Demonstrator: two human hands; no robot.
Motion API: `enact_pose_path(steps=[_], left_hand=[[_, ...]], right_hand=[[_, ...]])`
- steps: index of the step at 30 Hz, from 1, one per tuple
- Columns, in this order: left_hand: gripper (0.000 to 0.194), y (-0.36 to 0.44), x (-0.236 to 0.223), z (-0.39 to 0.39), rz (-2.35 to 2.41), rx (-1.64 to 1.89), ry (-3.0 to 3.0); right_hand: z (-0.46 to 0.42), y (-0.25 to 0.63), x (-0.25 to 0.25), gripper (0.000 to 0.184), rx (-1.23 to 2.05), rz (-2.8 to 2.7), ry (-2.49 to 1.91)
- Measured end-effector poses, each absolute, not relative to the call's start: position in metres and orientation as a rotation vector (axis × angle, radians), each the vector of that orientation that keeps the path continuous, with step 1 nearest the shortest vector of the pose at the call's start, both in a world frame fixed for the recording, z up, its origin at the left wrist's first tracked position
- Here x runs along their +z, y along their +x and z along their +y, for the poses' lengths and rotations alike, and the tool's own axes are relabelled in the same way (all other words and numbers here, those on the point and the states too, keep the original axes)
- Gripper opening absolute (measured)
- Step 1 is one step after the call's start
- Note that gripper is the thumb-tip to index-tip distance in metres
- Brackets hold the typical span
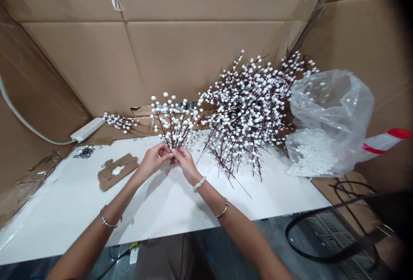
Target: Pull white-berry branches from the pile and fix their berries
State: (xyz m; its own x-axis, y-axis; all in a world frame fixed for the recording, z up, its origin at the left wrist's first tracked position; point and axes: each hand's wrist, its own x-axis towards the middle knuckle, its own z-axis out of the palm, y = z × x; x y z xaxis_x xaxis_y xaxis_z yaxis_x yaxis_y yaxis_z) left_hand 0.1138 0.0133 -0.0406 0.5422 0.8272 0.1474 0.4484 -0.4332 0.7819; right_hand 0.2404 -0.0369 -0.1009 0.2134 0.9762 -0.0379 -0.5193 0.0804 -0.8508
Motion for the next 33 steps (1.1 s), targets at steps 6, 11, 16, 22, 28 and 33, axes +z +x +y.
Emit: enact_pose_path(steps=[6, 11, 16, 22, 28, 33], left_hand=[[0.031, 0.103, -0.038, 0.023, 0.951, 0.552, 2.071], [0.02, 0.099, -0.03, 0.016, 1.026, 0.452, 2.33], [0.014, 0.1, -0.031, 0.005, 1.12, 0.383, 2.459], [0.036, 0.086, -0.023, 0.024, 0.946, 0.202, 2.466], [0.022, 0.044, -0.009, 0.108, 1.41, 0.152, 2.097], [0.031, 0.028, -0.026, 0.169, 1.683, 0.218, 1.795]], right_hand=[[-0.037, 0.237, -0.103, 0.05, 1.238, -0.708, -0.88], [-0.038, 0.237, -0.102, 0.044, 1.22, -0.785, -0.892], [-0.04, 0.238, -0.102, 0.035, 1.182, -0.836, -0.936], [-0.041, 0.242, -0.102, 0.035, 1.109, -0.831, -0.967], [-0.039, 0.249, -0.098, 0.039, 1.07, -0.735, -0.952], [-0.04, 0.255, -0.091, 0.037, 1.04, -0.696, -0.962]])
